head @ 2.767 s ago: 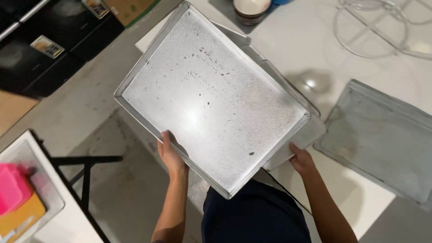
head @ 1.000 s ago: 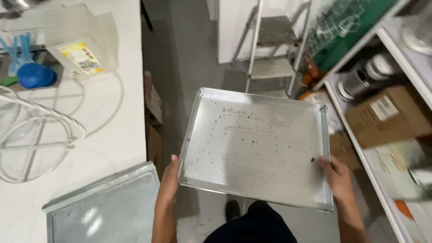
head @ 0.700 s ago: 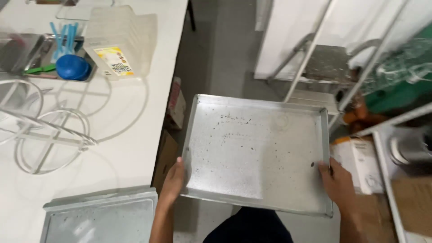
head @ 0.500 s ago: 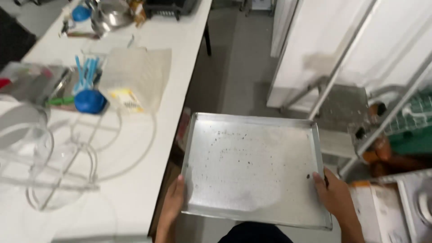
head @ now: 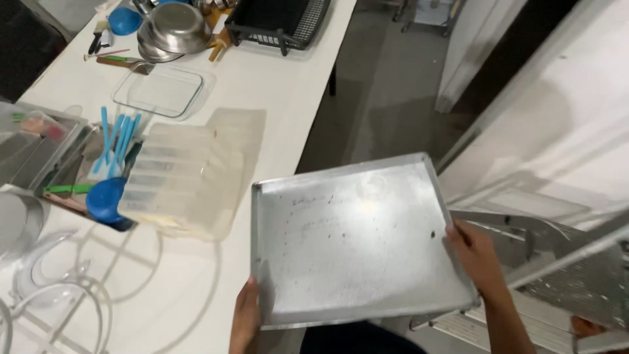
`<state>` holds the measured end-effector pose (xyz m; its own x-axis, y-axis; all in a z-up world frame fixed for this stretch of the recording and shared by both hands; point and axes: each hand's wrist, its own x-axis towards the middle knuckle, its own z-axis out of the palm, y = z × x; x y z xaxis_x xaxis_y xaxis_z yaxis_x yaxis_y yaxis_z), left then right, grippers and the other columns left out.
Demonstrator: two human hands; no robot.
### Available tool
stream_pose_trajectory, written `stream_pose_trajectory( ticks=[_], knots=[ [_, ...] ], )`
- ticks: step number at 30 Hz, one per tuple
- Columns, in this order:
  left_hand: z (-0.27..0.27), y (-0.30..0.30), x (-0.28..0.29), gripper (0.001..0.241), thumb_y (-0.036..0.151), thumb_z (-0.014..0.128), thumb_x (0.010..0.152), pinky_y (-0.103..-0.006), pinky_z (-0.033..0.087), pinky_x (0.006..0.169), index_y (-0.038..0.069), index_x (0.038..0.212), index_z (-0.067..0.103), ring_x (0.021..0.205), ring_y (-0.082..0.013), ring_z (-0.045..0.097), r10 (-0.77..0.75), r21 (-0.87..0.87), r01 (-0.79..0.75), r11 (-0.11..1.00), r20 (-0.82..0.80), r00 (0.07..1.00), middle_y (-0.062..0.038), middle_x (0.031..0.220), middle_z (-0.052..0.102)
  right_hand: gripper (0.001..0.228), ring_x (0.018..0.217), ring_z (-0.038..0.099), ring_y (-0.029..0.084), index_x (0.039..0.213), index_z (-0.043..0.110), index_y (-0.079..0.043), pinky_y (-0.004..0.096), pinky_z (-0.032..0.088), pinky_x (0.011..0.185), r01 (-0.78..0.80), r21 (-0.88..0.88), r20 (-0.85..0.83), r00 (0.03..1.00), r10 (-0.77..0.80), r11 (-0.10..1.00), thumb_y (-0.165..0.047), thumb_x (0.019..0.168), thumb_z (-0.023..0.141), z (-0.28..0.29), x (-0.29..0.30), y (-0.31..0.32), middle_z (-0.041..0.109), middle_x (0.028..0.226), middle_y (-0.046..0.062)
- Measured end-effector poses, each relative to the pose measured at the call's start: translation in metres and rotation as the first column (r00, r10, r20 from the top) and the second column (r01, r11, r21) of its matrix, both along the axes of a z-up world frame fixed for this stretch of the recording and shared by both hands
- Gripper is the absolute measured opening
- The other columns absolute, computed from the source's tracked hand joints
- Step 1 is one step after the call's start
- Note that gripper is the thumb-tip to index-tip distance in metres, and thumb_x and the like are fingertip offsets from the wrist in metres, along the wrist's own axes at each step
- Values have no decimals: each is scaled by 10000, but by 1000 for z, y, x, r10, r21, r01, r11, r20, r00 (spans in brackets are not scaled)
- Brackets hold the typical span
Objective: Pick up metal baking trays from a table and place them onto a storage rack.
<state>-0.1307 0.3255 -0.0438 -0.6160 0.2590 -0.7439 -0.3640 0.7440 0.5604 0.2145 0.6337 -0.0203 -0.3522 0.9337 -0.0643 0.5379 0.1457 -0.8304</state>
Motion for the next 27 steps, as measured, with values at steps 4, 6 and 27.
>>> stream_pose_trajectory(
  ticks=[4,6,27],
  knots=[
    [25,109,-51,726,515,396,1016,-467,325,1251,4,1533,402,1507,-315,396,99,139,-109,984,77,992,-167,1614,420,530,1196,642,306,1412,604,-7,427,486,993,172,-286,-103,972,-209,943,-270,954,568,59,-60,65,677,1352,197],
    [40,164,-73,758,547,402,995,-478,350,1248,41,1557,356,1501,-321,406,5,126,-17,992,96,995,-159,1623,396,490,1357,526,323,1476,535,-13,455,403,1103,286,-492,-136,907,-398,822,-147,1007,485,75,-69,103,576,1492,207],
    [53,640,-213,754,532,325,977,-576,408,1164,22,1526,399,1432,-418,458,-217,308,250,918,-138,966,-245,1566,435,692,1401,416,375,1587,321,-11,538,304,1136,393,-618,-221,745,-630,681,-45,906,445,46,-147,493,417,1575,238]
  ],
)
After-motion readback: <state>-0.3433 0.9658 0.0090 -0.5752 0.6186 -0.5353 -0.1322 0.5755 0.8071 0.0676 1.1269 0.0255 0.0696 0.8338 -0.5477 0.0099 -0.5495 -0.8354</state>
